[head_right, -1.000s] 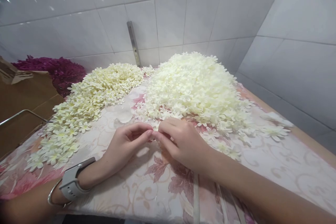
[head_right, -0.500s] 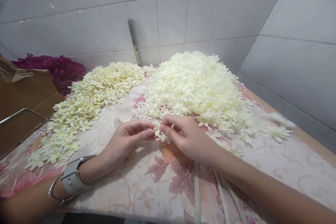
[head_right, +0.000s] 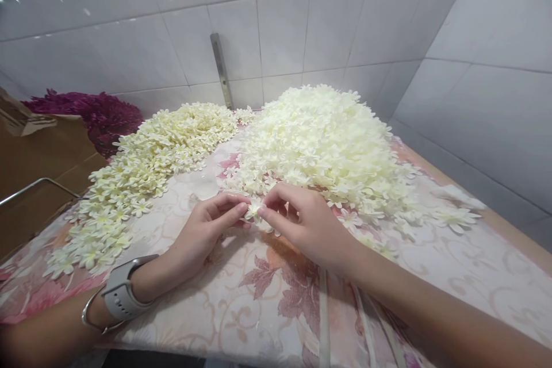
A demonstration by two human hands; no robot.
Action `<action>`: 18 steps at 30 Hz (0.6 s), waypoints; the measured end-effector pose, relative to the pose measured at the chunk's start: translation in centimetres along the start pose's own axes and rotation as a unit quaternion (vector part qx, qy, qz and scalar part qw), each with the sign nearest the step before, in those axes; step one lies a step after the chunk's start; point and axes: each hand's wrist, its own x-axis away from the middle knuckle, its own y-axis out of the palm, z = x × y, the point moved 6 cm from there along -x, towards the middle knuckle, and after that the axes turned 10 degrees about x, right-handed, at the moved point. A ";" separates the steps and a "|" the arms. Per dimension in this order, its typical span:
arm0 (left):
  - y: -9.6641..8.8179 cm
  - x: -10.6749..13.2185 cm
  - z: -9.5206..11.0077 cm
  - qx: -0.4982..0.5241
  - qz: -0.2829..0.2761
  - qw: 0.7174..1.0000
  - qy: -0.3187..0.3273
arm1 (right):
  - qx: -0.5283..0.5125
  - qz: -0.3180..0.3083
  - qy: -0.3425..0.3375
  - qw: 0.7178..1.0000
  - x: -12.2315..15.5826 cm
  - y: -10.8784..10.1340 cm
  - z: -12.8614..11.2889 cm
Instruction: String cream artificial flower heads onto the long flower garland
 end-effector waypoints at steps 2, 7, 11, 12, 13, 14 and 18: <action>0.1 0.1 0.1 -0.005 -0.005 1.000 0.016 | -0.002 0.020 -0.002 1.000 0.0 -0.2 0.0; 0.4 0.7 0.5 -0.109 -0.031 0.991 0.071 | 0.007 0.124 -0.010 0.992 0.1 -1.4 0.3; 0.6 1.0 0.4 -0.171 -0.044 0.981 0.085 | 0.062 0.171 -0.057 0.982 0.0 -2.0 0.0; 0.6 1.1 0.5 -0.186 -0.046 0.977 0.098 | 0.075 0.177 -0.070 0.979 0.0 -2.1 -0.1; 0.6 1.1 0.8 -0.206 -0.042 0.970 0.125 | 0.086 0.182 -0.083 0.976 -0.1 -2.1 -0.2; 0.4 1.2 1.4 -0.229 -0.029 0.958 0.170 | 0.094 0.187 -0.094 0.973 -0.1 -2.2 -0.3; -1.0 2.1 5.7 -0.323 0.104 0.845 0.414 | 0.110 0.205 -0.112 0.966 0.0 -2.4 -0.4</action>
